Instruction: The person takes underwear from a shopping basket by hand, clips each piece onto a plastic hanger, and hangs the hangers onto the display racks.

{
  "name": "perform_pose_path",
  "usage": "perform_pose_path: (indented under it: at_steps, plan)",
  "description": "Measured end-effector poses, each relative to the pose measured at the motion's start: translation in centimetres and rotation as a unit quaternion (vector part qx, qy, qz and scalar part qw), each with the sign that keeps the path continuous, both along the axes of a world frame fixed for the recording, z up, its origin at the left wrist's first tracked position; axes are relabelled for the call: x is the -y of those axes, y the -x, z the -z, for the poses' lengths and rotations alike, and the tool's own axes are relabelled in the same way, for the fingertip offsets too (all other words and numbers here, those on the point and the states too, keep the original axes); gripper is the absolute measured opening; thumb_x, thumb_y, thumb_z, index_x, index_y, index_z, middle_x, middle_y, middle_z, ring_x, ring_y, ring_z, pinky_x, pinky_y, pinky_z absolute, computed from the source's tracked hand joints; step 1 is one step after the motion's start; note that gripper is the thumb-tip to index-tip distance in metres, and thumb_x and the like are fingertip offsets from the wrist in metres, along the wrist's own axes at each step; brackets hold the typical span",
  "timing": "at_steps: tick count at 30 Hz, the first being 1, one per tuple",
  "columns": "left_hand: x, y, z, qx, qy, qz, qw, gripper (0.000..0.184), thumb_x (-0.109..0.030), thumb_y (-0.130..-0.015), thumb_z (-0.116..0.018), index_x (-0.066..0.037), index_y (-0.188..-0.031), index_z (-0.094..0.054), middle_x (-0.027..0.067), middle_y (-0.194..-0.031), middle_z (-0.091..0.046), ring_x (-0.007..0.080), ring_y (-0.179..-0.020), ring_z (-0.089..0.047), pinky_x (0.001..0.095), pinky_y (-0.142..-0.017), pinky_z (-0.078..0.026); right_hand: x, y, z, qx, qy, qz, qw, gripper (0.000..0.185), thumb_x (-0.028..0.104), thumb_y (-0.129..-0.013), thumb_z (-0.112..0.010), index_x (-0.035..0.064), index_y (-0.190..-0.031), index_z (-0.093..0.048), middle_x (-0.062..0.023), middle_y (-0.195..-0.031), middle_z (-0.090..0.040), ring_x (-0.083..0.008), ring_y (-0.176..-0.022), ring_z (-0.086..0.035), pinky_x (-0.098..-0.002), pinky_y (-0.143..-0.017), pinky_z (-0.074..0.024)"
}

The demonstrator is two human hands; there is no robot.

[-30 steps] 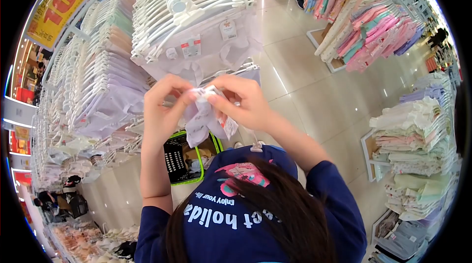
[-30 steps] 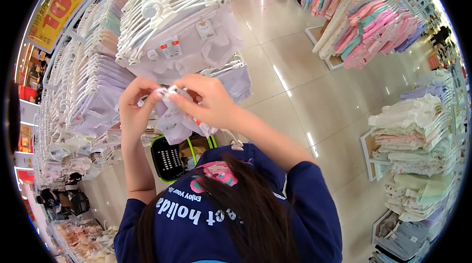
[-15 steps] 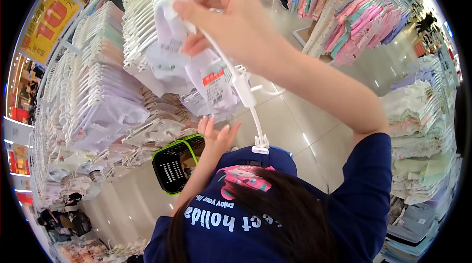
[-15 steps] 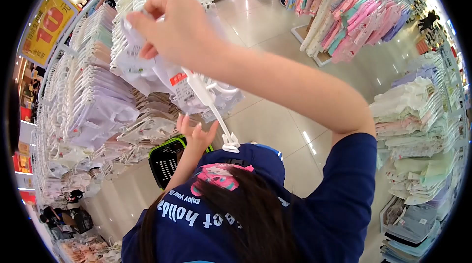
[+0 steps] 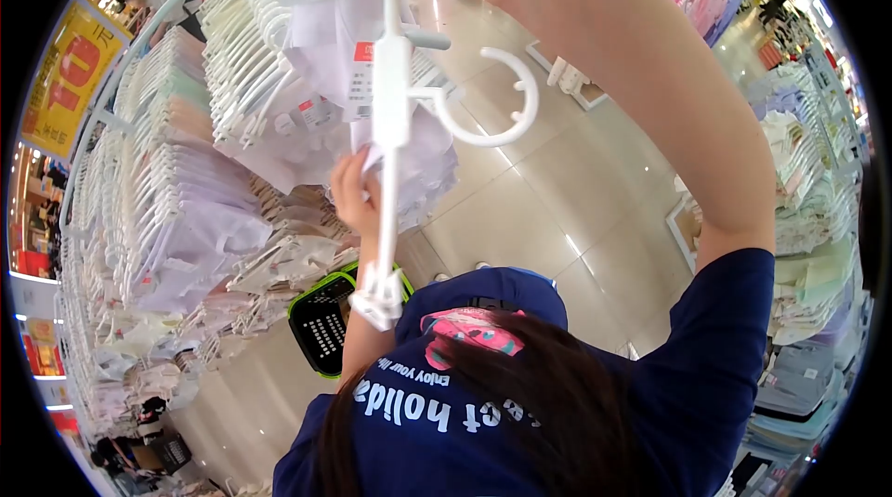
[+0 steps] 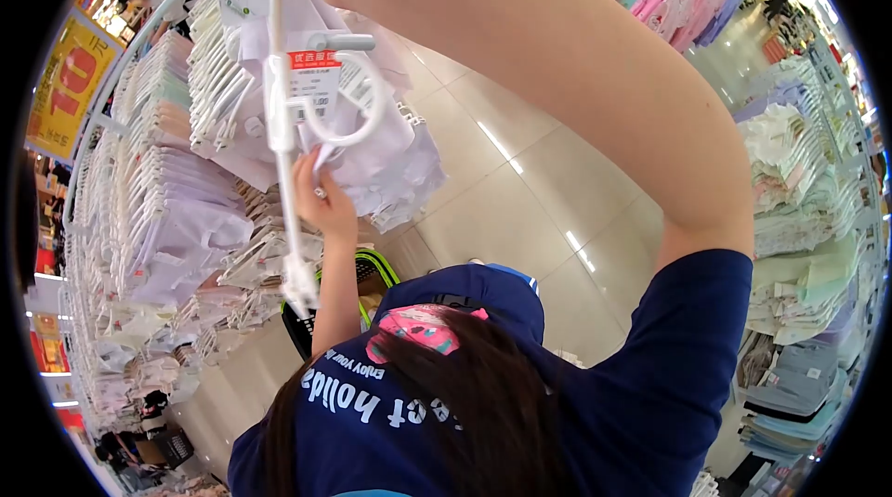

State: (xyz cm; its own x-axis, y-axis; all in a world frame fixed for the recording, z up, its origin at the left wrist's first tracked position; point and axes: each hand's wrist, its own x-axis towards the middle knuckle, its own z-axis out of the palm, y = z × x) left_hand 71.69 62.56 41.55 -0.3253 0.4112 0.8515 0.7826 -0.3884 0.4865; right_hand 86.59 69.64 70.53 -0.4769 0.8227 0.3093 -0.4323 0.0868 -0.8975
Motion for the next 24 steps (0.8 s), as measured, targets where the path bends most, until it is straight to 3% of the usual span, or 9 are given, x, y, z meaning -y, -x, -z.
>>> perform_pose_path:
  at_steps: [2,4,7,10,12,14,15,18,24]
  plan:
    - [1.1,-0.9,-2.6,0.125,-0.008,0.011,0.992,0.016,-0.001,-0.084,-0.05,0.001,-0.099,-0.057,0.0139,-0.1,-0.057,0.0252,-0.089,-0.055,0.031,-0.081,-0.042,1.0,0.1,-0.8,-0.015,0.038,0.045,0.998,0.026,0.015,-0.092,-0.043,-0.0082,-0.105,-0.045,-0.0147,-0.098,-0.053,-0.0224,-0.081,-0.059,-0.029,-0.071,-0.0545]
    - [1.4,-0.3,-4.0,0.132,-0.052,-0.021,0.99,0.018,-0.015,-0.093,-0.043,0.001,-0.095,-0.053,0.0107,-0.094,-0.056,0.0192,-0.084,-0.054,0.0286,-0.078,-0.042,0.1,-0.4,0.3,-0.061,0.018,0.025,0.998,0.026,0.012,-0.092,-0.042,-0.009,-0.106,-0.042,-0.0149,-0.099,-0.052,-0.0231,-0.081,-0.059,-0.0291,-0.072,-0.0548]
    - [2.9,0.2,-6.6,0.354,-0.042,0.056,0.933,0.027,-0.023,-0.097,-0.035,0.0,-0.092,-0.049,0.0055,-0.086,-0.052,0.0122,-0.08,-0.05,0.0258,-0.075,-0.041,-1.1,-1.5,1.3,-0.069,0.058,0.062,0.994,0.025,0.008,-0.09,-0.043,-0.0079,-0.109,-0.041,-0.0157,-0.101,-0.051,-0.0245,-0.083,-0.059,-0.03,-0.071,-0.0551]
    - [4.2,1.1,-9.0,0.414,-0.052,0.183,0.89,0.026,-0.023,-0.098,-0.035,-0.002,-0.089,-0.046,0.0016,-0.08,-0.048,0.0074,-0.078,-0.047,0.0224,-0.072,-0.04,-3.1,-3.4,3.8,-0.082,0.066,0.093,0.99,0.023,0.01,-0.089,-0.048,-0.0057,-0.106,-0.049,-0.0113,-0.092,-0.055,-0.0194,-0.078,-0.061,-0.027,-0.069,-0.0547]
    - [5.1,2.5,-9.8,0.327,0.022,0.2,0.923,0.024,-0.02,-0.097,-0.034,-0.003,-0.085,-0.045,-0.001,-0.075,-0.044,0.0053,-0.069,-0.039,0.0191,-0.065,-0.034,-4.0,-4.9,6.2,-0.078,0.007,0.109,0.991,0.023,0.014,-0.09,-0.05,-0.0048,-0.103,-0.051,-0.01,-0.088,-0.057,-0.0187,-0.083,-0.063,-0.0244,-0.073,-0.0546]
    - [5.6,2.6,-10.6,0.28,0.057,0.202,0.937,0.021,-0.018,-0.096,-0.036,-0.004,-0.084,-0.046,-0.0026,-0.074,-0.04,0.0043,-0.066,-0.034,0.0183,-0.06,-0.029,-3.0,-5.7,7.8,-0.102,0.131,0.143,0.976,0.028,0.007,-0.09,-0.043,-0.0078,-0.113,-0.046,-0.0145,-0.088,-0.054,-0.0197,-0.087,-0.061,-0.0288,-0.075,-0.0543]
    - [6.1,3.4,-10.8,0.204,0.104,0.209,0.951,0.019,-0.019,-0.094,-0.039,-0.004,-0.085,-0.046,-0.0034,-0.074,-0.038,0.0041,-0.065,-0.032,0.0178,-0.059,-0.026,-2.4,-6.4,8.4,-0.063,0.152,0.133,0.977,0.039,0.001,-0.09,-0.037,-0.0056,-0.128,-0.03,-0.0164,-0.098,-0.048,-0.0236,-0.1,-0.055,-0.0324,-0.089,-0.0502]
    - [6.6,3.3,-11.5,0.168,0.173,0.262,0.934,0.025,-0.023,-0.08,-0.062,-0.004,-0.081,-0.046,-0.0022,-0.069,-0.038,0.0072,-0.063,-0.035,0.0204,-0.056,-0.028,-3.9,-8.7,13.5,-0.118,0.251,0.097,0.956,0.034,0.0,-0.089,-0.04,-0.007,-0.122,-0.038,-0.0183,-0.1,-0.05,-0.0225,-0.092,-0.057,-0.0259,-0.082,-0.0529]
    - [6.4,2.8,-12.1,-0.196,0.234,0.156,0.939,0.041,-0.012,-0.056,-0.078,-0.005,-0.074,-0.042,0.0079,-0.063,-0.042,0.024,-0.055,-0.045,0.0311,-0.049,-0.036,-3.0,-10.5,19.5,-0.211,0.36,0.069,0.906,0.03,-0.002,-0.088,-0.042,-0.0066,-0.118,-0.043,-0.0198,-0.104,-0.051,-0.0192,-0.088,-0.056,-0.0194,-0.076,-0.0534]
